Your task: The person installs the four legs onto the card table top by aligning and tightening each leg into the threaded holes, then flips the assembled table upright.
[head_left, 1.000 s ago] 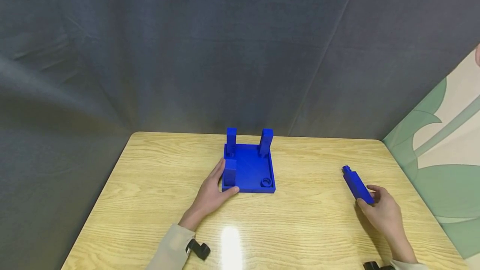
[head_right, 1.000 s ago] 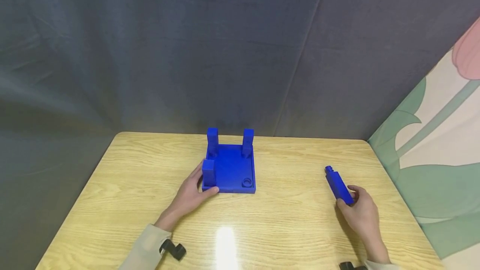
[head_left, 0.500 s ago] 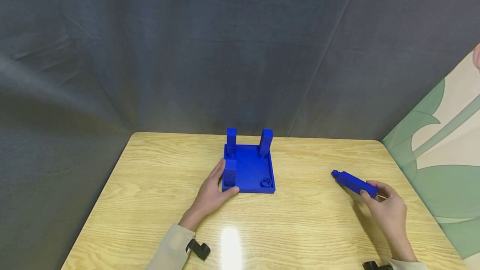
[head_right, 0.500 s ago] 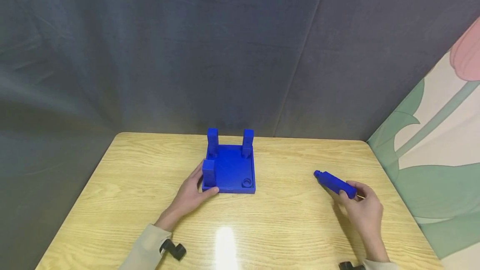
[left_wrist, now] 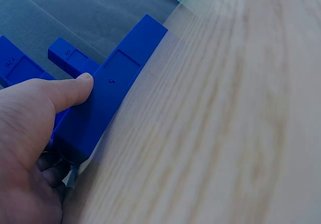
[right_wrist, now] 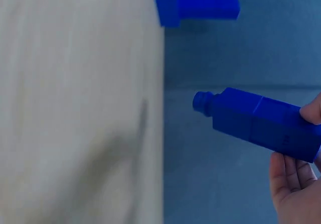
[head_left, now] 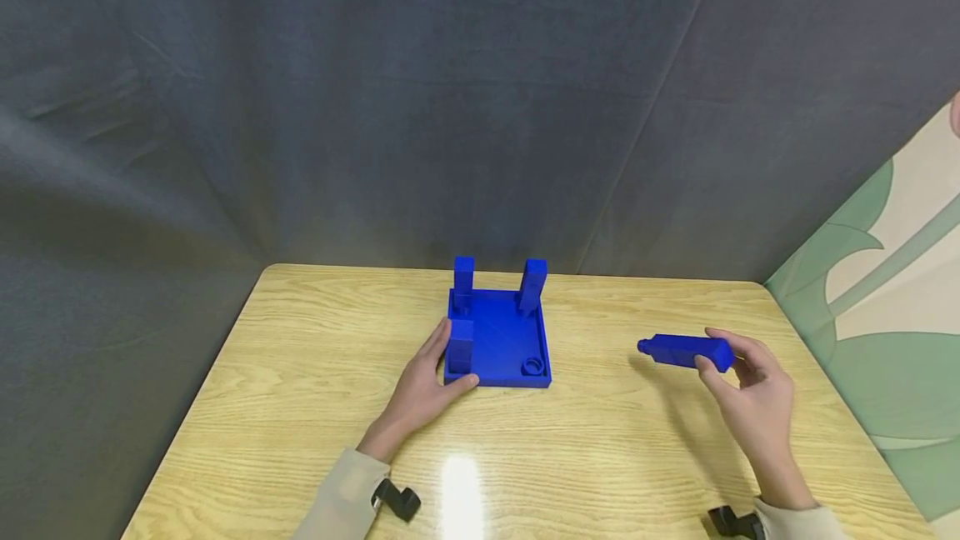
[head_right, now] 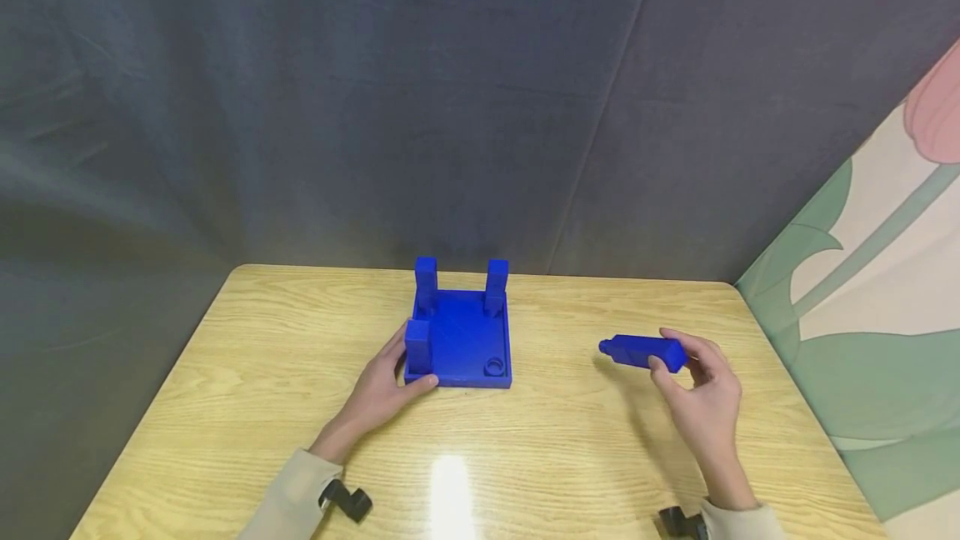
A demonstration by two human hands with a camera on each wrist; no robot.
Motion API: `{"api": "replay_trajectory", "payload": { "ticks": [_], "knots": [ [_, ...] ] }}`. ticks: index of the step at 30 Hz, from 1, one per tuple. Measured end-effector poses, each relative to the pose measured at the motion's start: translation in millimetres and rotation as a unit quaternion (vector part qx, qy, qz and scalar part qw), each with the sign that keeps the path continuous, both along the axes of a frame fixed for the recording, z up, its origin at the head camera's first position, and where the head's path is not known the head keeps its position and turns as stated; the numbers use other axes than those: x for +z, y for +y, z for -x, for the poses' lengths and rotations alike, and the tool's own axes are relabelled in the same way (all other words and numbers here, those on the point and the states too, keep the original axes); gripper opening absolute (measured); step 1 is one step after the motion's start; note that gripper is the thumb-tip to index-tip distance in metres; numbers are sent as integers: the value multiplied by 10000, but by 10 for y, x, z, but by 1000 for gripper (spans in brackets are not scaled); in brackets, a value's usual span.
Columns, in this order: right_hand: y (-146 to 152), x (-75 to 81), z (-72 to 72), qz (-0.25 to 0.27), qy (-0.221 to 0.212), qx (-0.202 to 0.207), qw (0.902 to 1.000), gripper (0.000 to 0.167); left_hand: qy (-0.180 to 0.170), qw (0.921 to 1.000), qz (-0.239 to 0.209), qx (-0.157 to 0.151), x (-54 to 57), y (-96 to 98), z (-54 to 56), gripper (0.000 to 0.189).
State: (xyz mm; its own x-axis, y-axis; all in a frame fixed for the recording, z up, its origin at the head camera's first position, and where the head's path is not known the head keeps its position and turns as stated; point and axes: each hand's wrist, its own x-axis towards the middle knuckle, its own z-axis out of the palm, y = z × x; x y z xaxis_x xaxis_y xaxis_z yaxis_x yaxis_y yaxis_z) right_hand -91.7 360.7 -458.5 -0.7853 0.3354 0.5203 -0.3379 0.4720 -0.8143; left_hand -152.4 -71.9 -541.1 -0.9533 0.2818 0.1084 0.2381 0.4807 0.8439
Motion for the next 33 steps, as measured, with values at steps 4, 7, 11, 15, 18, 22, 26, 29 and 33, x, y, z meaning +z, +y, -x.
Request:
{"api": "replay_trajectory", "payload": {
  "ticks": [4,7,11,15,18,22,26,29,33],
  "knots": [
    [-176,109,57,174,509,681,9962,49,-59,10000,-23,36,11,4,-2,104],
    [-317,167,112,395,789,1279,9879,51,-95,9999,-27,43,8,1,-4,104],
    [-535,223,190,664,1038,1876,9745,49,-42,10000,-8,38,6,-1,-2,104],
    [-750,272,264,791,1095,2200,9661,49,19,10000,23,19,-4,0,5,104],
    [-898,305,307,770,1020,2364,9632,48,-32,10000,43,2,-17,0,8,105],
    [-1068,332,362,509,868,2393,9657,47,45,10000,4,8,-24,12,10,105],
    [-1200,316,418,133,797,2372,9681,46,116,9999,-11,33,-25,32,13,103],
    [-1274,263,452,-27,746,2397,9680,46,139,9999,21,24,-24,35,15,102],
    [-1334,153,490,-81,629,2387,9690,46,135,9999,18,-9,-18,36,8,103]
  ]
}}
